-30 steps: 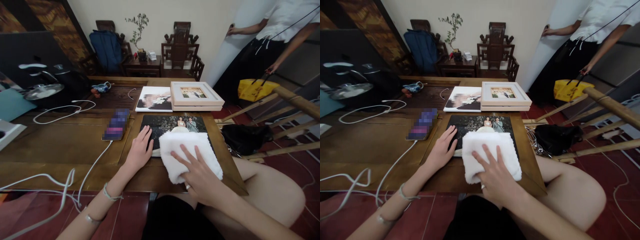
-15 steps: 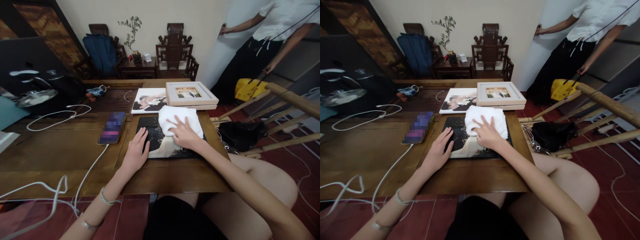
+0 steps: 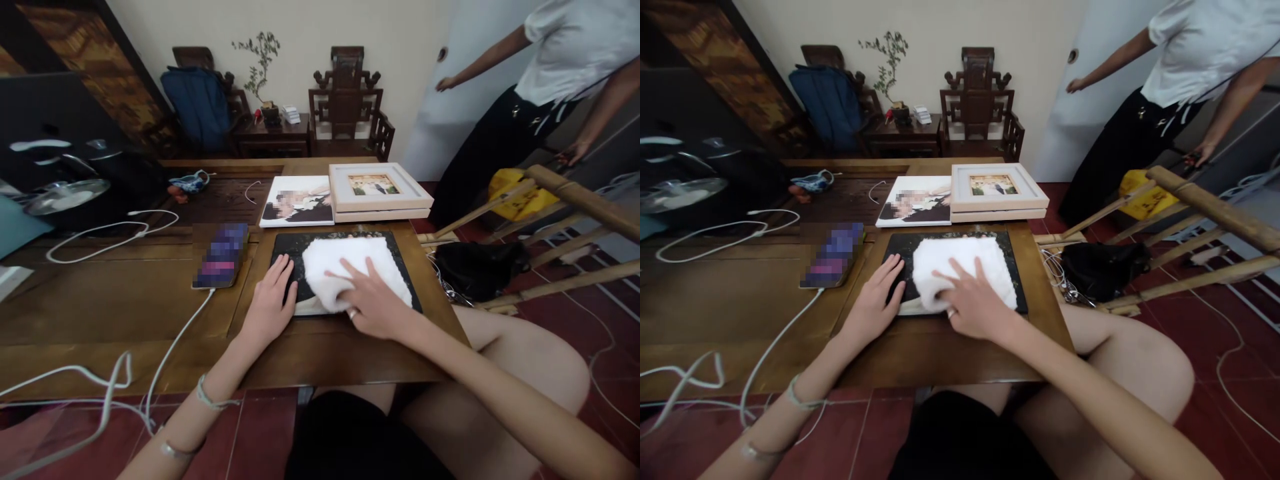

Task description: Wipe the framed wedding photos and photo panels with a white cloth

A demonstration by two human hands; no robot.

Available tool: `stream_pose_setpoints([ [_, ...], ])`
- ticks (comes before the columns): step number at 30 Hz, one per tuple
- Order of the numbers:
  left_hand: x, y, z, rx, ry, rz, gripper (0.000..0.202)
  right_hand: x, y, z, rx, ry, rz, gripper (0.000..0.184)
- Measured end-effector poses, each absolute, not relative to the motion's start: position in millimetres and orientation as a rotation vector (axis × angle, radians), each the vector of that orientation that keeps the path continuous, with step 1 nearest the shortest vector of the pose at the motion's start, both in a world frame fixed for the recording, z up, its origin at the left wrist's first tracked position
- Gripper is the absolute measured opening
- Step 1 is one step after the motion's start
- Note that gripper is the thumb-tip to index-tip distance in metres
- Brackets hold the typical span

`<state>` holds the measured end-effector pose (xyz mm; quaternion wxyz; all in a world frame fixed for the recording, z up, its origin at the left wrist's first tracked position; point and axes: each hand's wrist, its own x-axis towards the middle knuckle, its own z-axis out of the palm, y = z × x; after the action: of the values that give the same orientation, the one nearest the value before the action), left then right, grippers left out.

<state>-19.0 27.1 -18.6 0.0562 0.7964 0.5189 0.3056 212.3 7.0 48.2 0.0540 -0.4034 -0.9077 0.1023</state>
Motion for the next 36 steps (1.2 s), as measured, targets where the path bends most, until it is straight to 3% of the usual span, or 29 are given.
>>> stream_pose_setpoints([
  [8,-18.4,26.8,-16.4,2.382,1.601,0.893,0.043,211.1,80.8,44.7,-1.404,-2.689,0.117,0.046],
  [17,-19.4,25.8,-13.2,2.341,1.593,0.818,0.045,188.9,-36.3,40.6,-1.162,-2.829,0.273,0.031],
  [20,-19.7,26.0,-12.5,2.341,1.587,0.803,0.045,200.2,-46.3,45.1,-1.115,-2.821,0.366,0.035],
  [23,-18.8,26.1,-13.3,2.329,1.596,0.844,0.044,217.7,-23.3,49.1,-1.141,-2.793,0.409,0.046],
  [29,-16.2,25.2,-10.6,2.243,1.591,0.89,0.044,224.3,54.6,44.9,-1.484,-2.653,0.128,0.043],
  [32,-17.8,24.6,-5.2,2.127,1.504,1.02,0.043,200.1,72.9,43.5,-1.521,-2.65,0.132,0.044],
  [36,-23.4,25.9,-1.4,1.762,1.403,1.404,0.045,159.8,61.4,43.2,-1.26,-2.77,0.15,0.045],
])
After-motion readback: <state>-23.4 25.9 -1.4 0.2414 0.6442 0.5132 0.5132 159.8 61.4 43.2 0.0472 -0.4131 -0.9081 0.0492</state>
